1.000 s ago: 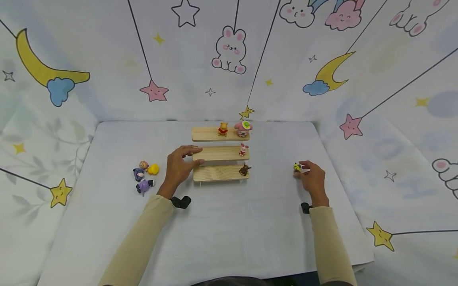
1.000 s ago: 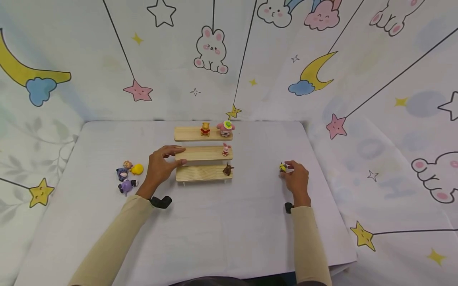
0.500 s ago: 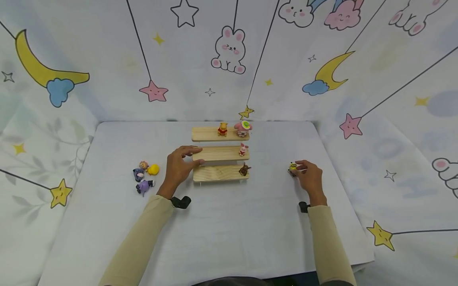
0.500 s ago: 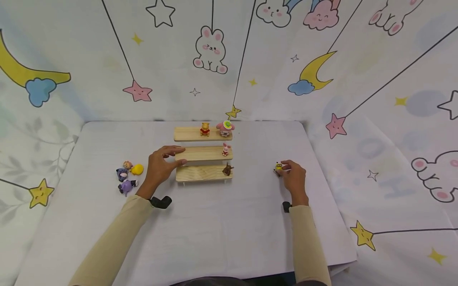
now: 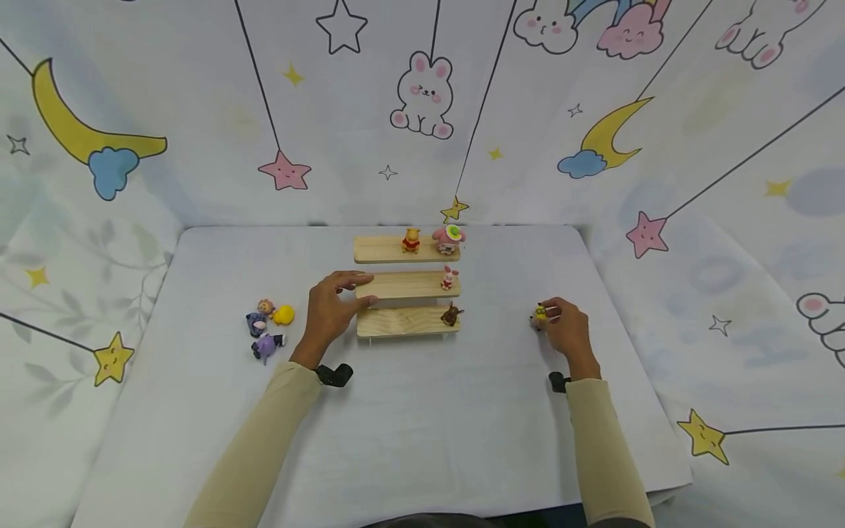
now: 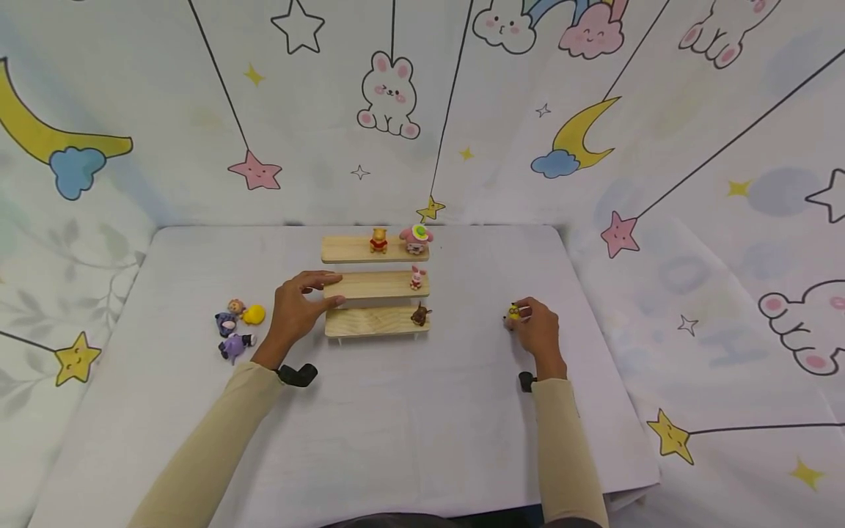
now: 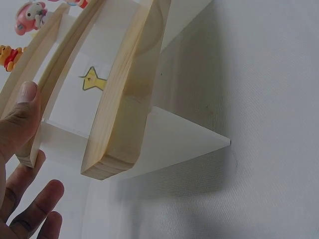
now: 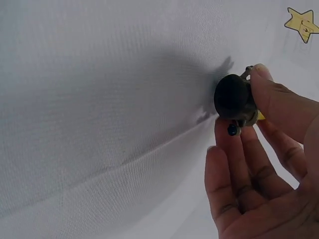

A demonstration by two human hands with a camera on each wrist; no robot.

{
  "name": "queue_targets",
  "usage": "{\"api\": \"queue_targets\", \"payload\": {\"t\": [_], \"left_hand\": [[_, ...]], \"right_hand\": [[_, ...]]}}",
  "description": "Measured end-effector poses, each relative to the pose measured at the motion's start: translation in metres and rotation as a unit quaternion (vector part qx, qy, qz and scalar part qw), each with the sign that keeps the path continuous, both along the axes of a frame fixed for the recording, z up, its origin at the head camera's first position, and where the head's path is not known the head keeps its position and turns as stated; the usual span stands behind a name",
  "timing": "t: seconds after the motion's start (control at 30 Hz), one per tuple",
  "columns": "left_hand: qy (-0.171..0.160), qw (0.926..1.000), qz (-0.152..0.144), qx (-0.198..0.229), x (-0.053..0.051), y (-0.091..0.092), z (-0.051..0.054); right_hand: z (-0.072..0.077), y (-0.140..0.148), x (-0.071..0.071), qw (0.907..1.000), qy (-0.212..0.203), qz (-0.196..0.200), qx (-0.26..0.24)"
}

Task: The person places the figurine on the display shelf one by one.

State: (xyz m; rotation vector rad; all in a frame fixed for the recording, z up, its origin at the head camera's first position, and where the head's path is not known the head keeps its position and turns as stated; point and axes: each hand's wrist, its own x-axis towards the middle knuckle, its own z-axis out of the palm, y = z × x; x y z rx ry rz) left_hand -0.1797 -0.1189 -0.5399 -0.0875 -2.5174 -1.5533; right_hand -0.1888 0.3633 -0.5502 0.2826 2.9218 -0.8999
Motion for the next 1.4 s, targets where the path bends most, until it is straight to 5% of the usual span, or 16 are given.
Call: {"api": "queue_targets", "payload": {"t": [0.27, 0.53, 0.93, 1.23, 1.4], "left_hand": [[-0.002, 1.0000, -0.002, 0.000, 0.001, 0.001, 0.000], [0.003, 1.0000, 0.000, 0.001, 0.001, 0.000, 0.000], [0.001, 1.0000, -0.002, 0.002, 0.003, 0.001, 0.003], [0.001, 1.0000, -0.005, 0.001, 0.002, 0.000, 0.002], [-0.003, 1.0000, -0.006, -0.001, 0.001, 0.000, 0.001]], "right_hand": [[0.004, -0.006, 0.003, 0.9991, 0.036, -0.006, -0.021], [0.028, -0.032, 0.001, 0.9925, 0.115, 0.007, -0.040], [0.078, -0.090, -0.007, 0.9654, 0.237, 0.049, -0.097], [0.110, -0.135, -0.009, 0.9518, 0.269, 0.103, -0.105], [0.116, -0.157, -0.013, 0.9438, 0.276, 0.147, -0.109]]}}
